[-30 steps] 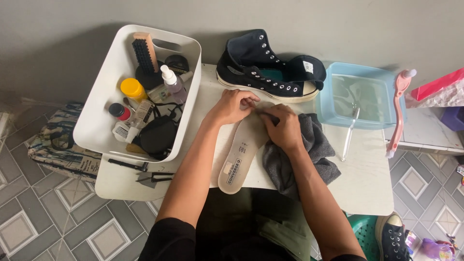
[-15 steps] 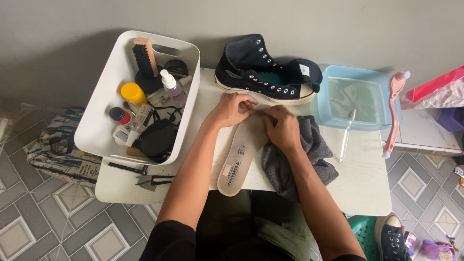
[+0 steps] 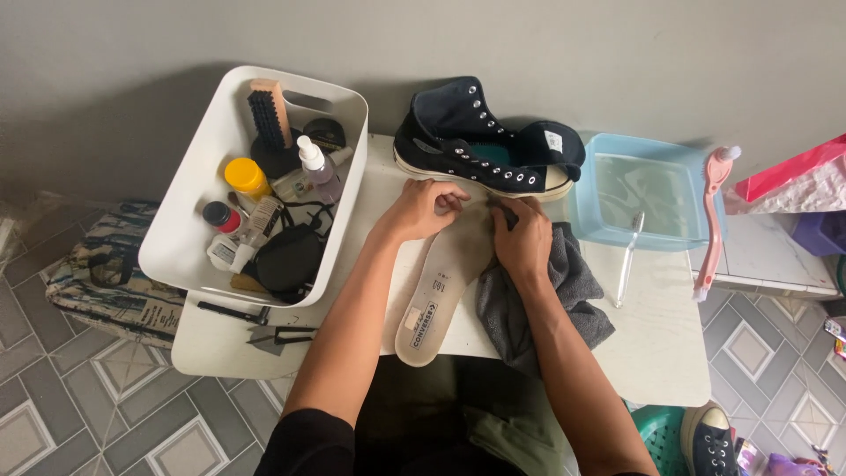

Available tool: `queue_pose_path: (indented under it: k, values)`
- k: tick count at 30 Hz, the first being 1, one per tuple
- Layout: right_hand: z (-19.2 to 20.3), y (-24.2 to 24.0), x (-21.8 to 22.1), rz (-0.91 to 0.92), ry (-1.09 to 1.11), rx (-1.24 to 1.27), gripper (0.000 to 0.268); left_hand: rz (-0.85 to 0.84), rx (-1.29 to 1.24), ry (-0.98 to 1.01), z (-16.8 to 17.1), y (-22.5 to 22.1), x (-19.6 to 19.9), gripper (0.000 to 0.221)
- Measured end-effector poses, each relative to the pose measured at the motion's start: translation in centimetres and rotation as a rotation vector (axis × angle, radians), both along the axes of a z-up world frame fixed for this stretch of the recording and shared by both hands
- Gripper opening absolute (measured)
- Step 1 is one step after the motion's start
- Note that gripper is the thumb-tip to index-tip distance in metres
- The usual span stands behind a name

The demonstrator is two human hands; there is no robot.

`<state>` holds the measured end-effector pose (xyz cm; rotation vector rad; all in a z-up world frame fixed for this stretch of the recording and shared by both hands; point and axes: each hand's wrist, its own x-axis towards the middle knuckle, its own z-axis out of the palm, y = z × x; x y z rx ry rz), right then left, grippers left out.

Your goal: Wiping a shoe insole with a cloth to clean it at a repair bench.

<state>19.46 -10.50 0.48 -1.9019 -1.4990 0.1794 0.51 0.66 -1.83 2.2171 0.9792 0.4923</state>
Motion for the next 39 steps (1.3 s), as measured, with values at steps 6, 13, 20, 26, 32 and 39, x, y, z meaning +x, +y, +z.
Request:
queue_pose_path:
  k: [6,13,20,26,32,39]
  values:
    - [1.0,-0.1,-1.9,0.225,0.083,0.000,0.018,0.002,0.006,0.023,2.2,-0.7,-0.4,0.033]
    - [1.4,-0.1,-1.5,0.208,0.074,0.000,0.018,-0.002,0.026,0.001,1.3,-0.2,-0.1,0.032]
    - [2.9,-1.4,-2.2,0.254,0.115,-0.036,0.017,-0.016,-0.006,0.011,1.8,-0.7,-0.4,0.030]
    - [0.0,-0.7,0.0,0.152,0.021,0.001,0.020,-0.020,-0.010,0.010,2.0,-0.8,-0.5,0.028]
    - [1.8,-1.3,-1.7,0.351,0.055,-0.048,0.018,-0.010,-0.018,0.008,2.3,-0.6,-0.4,0.029]
    - [1.5,-2.3,-2.6,0.357,-0.009,-0.027,0.018,-0.011,-0.001,-0.022,0.6,-0.3,-0.1,0.027]
